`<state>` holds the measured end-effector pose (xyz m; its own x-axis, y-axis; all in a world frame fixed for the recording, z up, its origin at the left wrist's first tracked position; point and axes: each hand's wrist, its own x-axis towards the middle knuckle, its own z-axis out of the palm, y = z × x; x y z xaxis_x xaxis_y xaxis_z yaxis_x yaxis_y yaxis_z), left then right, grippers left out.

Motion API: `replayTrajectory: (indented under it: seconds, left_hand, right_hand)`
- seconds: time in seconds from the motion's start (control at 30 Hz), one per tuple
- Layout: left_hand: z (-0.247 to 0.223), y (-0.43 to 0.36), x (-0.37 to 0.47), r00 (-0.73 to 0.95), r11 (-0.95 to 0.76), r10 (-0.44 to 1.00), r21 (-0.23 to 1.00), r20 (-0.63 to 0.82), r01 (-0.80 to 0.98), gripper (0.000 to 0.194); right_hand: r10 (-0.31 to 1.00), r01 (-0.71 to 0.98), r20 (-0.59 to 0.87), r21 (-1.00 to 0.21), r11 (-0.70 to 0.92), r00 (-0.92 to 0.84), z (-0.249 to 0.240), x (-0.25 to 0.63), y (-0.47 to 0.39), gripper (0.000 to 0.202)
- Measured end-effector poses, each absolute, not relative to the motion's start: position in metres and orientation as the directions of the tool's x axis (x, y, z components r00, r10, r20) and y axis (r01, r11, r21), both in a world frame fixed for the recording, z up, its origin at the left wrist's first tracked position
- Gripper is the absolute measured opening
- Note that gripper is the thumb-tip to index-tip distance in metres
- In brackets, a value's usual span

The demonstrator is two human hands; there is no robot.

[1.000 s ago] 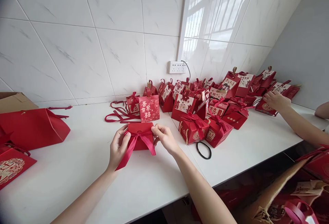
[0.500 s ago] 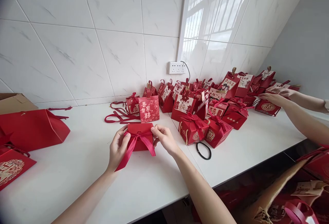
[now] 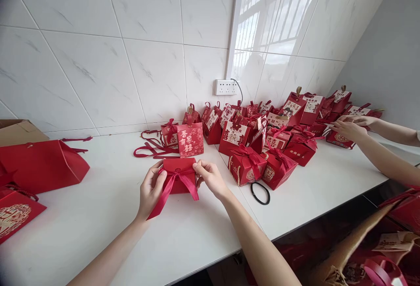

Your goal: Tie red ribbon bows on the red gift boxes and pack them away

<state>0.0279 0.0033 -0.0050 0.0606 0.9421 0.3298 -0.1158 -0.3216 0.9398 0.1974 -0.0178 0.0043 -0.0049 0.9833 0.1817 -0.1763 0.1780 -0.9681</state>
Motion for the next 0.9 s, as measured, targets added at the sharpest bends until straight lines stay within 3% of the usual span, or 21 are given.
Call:
replayTrajectory:
  seconds: [0.9]
  left_hand:
    - [-0.0059,0.005,0.0281,0.06,-0.317,0.943,0.94,0.326,-0.124,0.026]
  right_hand:
    - [0.986,-0.158,0.168,-0.973,0.165,-0.001,0.0064,0.1955,-0.0191,0.043]
